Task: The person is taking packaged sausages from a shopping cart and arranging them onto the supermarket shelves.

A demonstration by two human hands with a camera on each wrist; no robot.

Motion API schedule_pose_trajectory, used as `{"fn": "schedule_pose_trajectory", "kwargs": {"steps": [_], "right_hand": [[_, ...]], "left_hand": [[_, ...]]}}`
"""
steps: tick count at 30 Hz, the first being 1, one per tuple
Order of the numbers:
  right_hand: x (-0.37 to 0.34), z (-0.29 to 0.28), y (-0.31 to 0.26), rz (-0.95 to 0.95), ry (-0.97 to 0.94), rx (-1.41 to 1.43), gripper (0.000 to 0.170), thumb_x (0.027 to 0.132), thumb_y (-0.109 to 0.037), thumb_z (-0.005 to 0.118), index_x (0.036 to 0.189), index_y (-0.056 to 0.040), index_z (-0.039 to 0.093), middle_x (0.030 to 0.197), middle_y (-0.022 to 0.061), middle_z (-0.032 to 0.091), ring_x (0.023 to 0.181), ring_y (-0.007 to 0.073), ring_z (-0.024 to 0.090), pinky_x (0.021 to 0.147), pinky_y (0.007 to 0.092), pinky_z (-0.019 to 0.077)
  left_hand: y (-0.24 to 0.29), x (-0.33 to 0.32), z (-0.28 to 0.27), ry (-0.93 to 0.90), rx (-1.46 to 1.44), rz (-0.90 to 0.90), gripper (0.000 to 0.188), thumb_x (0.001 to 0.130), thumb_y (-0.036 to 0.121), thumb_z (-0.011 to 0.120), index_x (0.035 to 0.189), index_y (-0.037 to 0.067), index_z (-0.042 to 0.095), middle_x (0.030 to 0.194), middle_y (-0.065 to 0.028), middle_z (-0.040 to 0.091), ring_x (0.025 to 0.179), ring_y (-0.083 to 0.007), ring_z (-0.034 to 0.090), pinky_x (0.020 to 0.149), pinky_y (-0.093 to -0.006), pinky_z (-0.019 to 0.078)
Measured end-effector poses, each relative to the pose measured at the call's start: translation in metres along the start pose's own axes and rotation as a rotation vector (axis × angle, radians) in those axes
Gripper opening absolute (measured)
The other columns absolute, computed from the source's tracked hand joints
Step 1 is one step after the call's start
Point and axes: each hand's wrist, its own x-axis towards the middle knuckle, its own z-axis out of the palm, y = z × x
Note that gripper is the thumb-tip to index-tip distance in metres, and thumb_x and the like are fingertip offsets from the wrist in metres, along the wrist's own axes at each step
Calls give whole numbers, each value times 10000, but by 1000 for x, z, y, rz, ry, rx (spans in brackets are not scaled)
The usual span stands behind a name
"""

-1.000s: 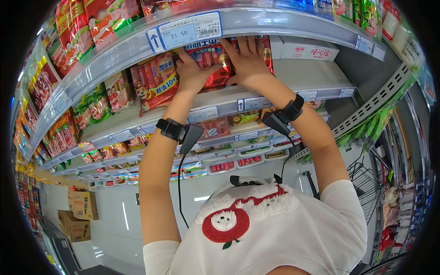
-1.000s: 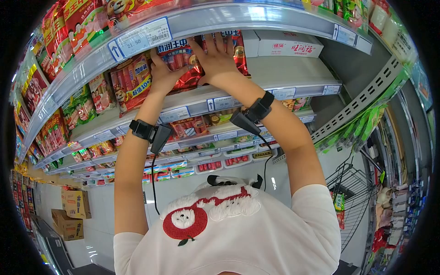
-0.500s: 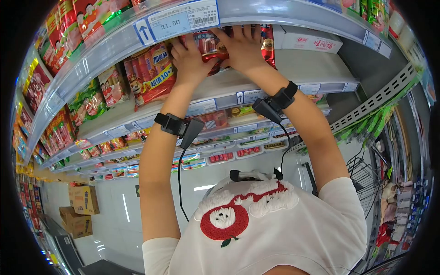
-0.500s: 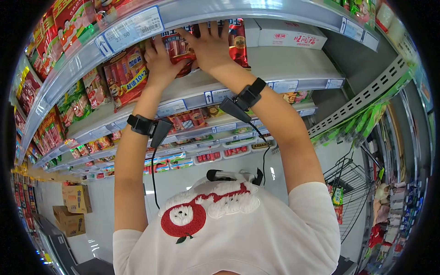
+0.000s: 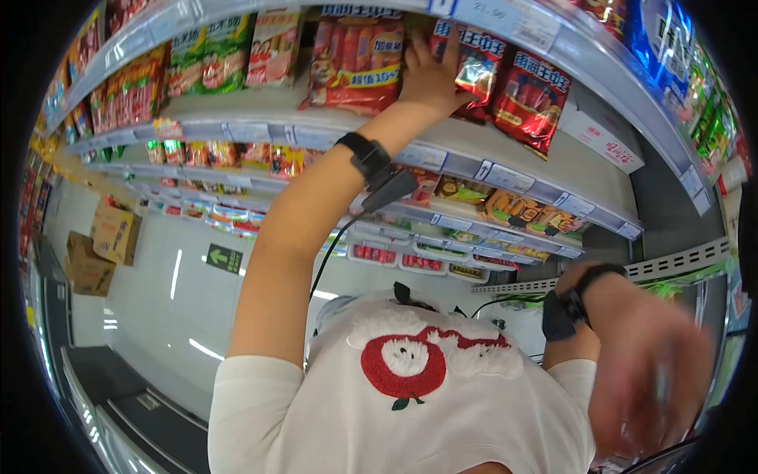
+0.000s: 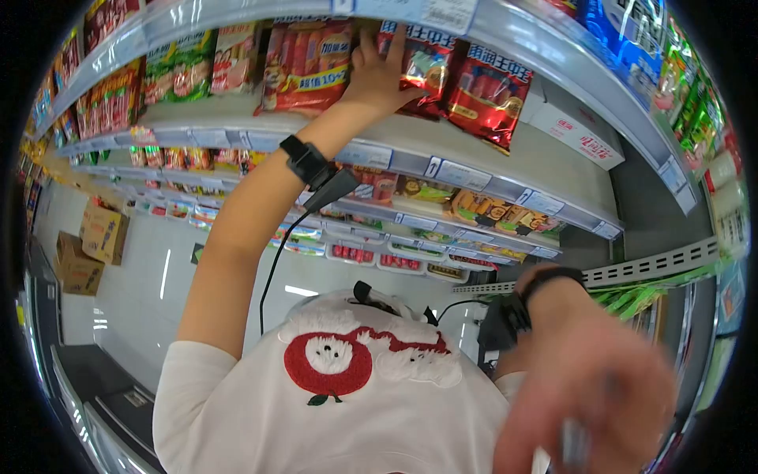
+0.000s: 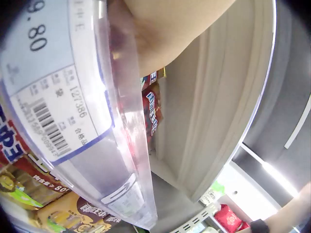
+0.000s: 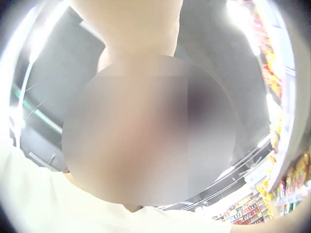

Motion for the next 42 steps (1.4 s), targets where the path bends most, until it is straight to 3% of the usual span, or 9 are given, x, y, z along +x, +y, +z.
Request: {"fn": "schedule_pose_trajectory", "kwargs": {"steps": [3,4,5,7,15,22,27,35,42], "right_hand": [[-16,80,5,-1534,1678,-411,264,859,-162,473,1060,1,525,1140,139,554,1105,190,491,977,376,357],[10,65,-24,-1822,1912,-444,297,877,-189,463,1094,7,513,1172,142,533,1141,214,459,990,375,339],[10,68,-31,-1756,1882,-468,307,885,-193,453,1112,7,504,1189,138,521,1155,218,445,995,376,333],[8,74,-42,-1626,1829,-520,326,900,-199,434,1148,6,487,1223,131,497,1182,226,418,1003,377,321],[35,96,-79,-1266,1949,-480,392,917,-250,373,1241,-32,398,1304,92,417,1214,220,369,1005,386,307],[34,123,-89,-1164,1965,-450,410,866,-273,459,1184,-15,456,1271,130,447,1188,271,393,1002,429,294],[3,134,-90,-1136,1954,-455,403,824,-279,529,1107,9,524,1233,173,482,1173,327,401,992,498,268],[-137,142,-83,-1007,1896,-629,488,759,-316,607,1122,-4,513,1226,182,478,1162,362,395,990,526,243],[-290,167,-94,-546,1802,-988,532,753,-346,605,1149,-10,489,1225,179,475,1156,358,401,999,523,231]], "left_hand": [[3,-2,-4,26,72,21,1064,651,416,733,1402,124,39,1330,-408,5,1209,-548,193,948,-549,315],[13,-9,-13,159,42,1,884,667,329,719,1356,72,228,1323,-361,160,1202,-503,249,957,-515,309],[18,-3,-26,-161,128,-45,934,727,482,618,1379,5,148,1342,-417,-37,1275,-528,51,1040,-529,145],[29,-9,-40,-226,204,6,882,750,453,599,1359,-32,186,1336,-427,-3,1273,-531,55,1041,-524,150],[22,-50,-24,82,405,166,778,790,406,555,1309,-94,262,1357,-365,151,1289,-470,125,1042,-510,168],[35,-118,-56,103,-411,559,627,700,245,682,1243,76,419,1299,-245,314,1180,-419,334,922,-476,356],[70,-189,-39,-170,-623,544,421,697,168,644,1088,70,521,1241,-156,404,1158,-358,369,928,-461,342],[196,-281,0,-530,-798,698,404,709,172,632,1085,73,526,1186,-131,446,1134,-319,399,936,-434,342],[340,-378,14,-937,-960,1002,449,737,168,607,1156,62,486,1133,-133,495,1088,-312,441,925,-413,353]]}}
